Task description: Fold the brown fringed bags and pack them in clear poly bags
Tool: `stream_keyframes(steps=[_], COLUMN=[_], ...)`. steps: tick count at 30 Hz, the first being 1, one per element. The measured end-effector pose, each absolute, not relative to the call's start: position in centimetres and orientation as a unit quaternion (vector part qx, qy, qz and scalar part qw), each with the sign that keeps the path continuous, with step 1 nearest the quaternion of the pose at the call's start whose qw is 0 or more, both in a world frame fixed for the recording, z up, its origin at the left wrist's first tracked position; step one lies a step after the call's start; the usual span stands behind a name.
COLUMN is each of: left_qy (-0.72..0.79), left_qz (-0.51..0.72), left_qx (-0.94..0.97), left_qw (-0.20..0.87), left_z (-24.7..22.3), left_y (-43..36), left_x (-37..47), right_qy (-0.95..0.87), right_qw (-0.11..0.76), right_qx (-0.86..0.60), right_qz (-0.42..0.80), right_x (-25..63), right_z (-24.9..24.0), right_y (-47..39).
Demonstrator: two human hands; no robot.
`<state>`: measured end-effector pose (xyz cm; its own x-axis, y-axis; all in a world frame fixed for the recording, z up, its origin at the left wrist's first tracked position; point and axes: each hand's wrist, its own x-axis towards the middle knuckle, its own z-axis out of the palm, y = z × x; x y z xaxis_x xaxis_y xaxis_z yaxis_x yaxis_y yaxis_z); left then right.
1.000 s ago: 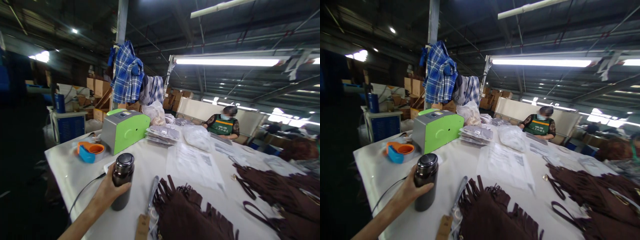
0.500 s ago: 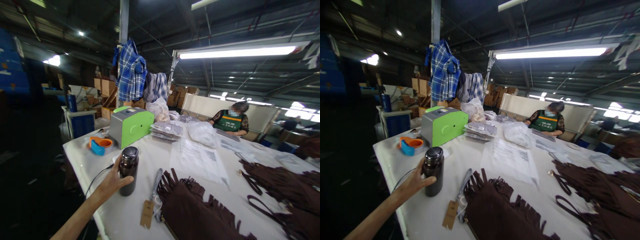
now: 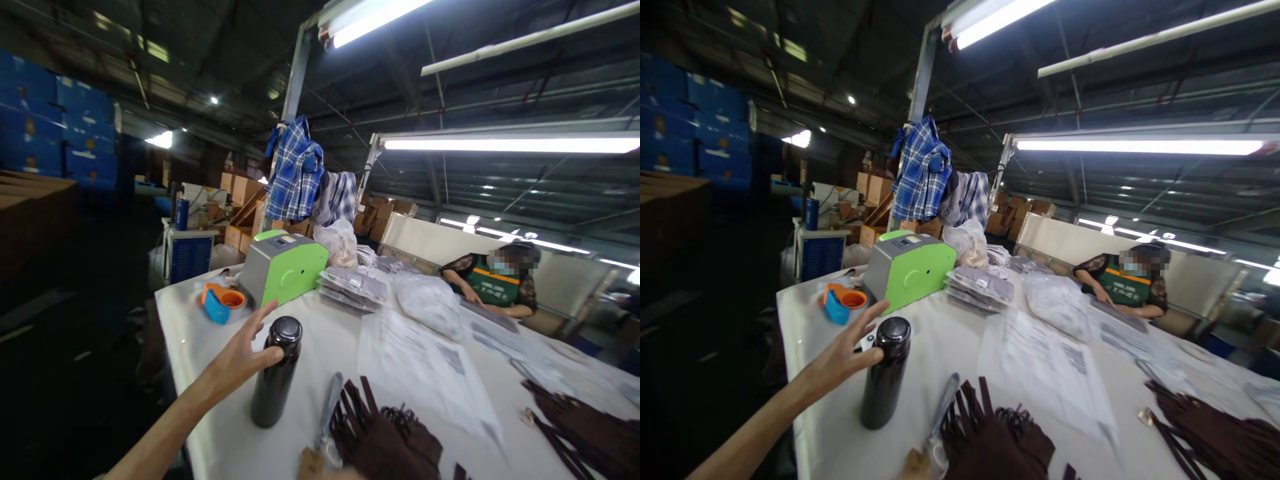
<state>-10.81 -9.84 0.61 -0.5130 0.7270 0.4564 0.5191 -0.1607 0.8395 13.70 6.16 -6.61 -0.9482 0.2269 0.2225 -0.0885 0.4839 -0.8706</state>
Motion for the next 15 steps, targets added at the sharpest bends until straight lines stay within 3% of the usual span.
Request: stream_keyframes(steps=[6,11,15], left_qy=[0.666,0.633,0.601], left_qz=[0.358,0.224,0.189], left_qx=[0.65,0.739,0.776], left_qw=[0.074,0.052,-0.002], left_z=[6.9,9.3,9.2], left_y=[-8.9,-8.0,-7.4], left_x=[-10.9,-11.3,-11.9], right_qy=[-0.761,-0.729,-0.706], right_qw=[0.216,0.207,0.154], right_qx=[-0.143,-0.047,0.04], right_qz=[0.595,0.651,0.69], right_x=[6.8,1.5,0.0], right_z=[-6.3,-3.2,-1.1], right_y=[4.4,6.6,6.6])
